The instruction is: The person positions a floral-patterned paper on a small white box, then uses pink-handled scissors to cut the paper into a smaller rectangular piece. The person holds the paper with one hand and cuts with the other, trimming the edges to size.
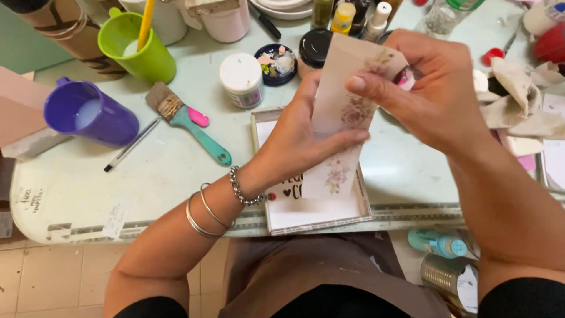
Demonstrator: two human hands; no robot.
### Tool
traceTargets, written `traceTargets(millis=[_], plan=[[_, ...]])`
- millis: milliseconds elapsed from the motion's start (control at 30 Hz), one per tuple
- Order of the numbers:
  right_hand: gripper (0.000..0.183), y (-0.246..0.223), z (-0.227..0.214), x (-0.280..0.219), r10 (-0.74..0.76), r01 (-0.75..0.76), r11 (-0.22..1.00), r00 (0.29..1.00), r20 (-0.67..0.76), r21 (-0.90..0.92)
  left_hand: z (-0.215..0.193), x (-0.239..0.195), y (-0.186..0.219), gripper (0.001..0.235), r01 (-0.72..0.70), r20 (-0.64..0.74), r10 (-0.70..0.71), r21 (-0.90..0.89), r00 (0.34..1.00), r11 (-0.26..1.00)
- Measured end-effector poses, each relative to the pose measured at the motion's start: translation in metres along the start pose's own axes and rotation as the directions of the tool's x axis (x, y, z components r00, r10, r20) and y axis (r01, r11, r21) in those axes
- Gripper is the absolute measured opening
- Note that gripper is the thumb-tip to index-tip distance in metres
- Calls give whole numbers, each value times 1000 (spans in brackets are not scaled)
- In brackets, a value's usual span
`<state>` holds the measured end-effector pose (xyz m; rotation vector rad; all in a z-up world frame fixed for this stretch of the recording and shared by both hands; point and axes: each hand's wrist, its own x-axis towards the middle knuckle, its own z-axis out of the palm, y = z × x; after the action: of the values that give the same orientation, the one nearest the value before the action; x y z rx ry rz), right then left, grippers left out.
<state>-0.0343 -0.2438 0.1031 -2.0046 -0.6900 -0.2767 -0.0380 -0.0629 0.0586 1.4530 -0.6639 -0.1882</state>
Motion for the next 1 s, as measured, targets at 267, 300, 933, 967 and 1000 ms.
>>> traceTargets(millis=[267,300,933,967,1000], plan=[[12,82,-31,-13,284,-146,784,949,139,-604,-27,-18,-17,44,50,-266,-60,-42,962,998],[21,93,-34,-19,318,-129,767,927,197,-629,-26,-19,-14,36,57,-264,-63,-31,962,998],[30,151,-26,-44,297,49,377,940,170,-925,-33,-28,-41,39,6,-279,-96,-307,955,952],[30,154,-29,-45,295,50,377,940,171,-925,-33,-30,-50,39,4,-281,-94,-306,955,952],[29,156,-32,-44,269,60,378,948,171,-924,-34,-31,-59,37,-88,-267,-38,-442,963,893]])
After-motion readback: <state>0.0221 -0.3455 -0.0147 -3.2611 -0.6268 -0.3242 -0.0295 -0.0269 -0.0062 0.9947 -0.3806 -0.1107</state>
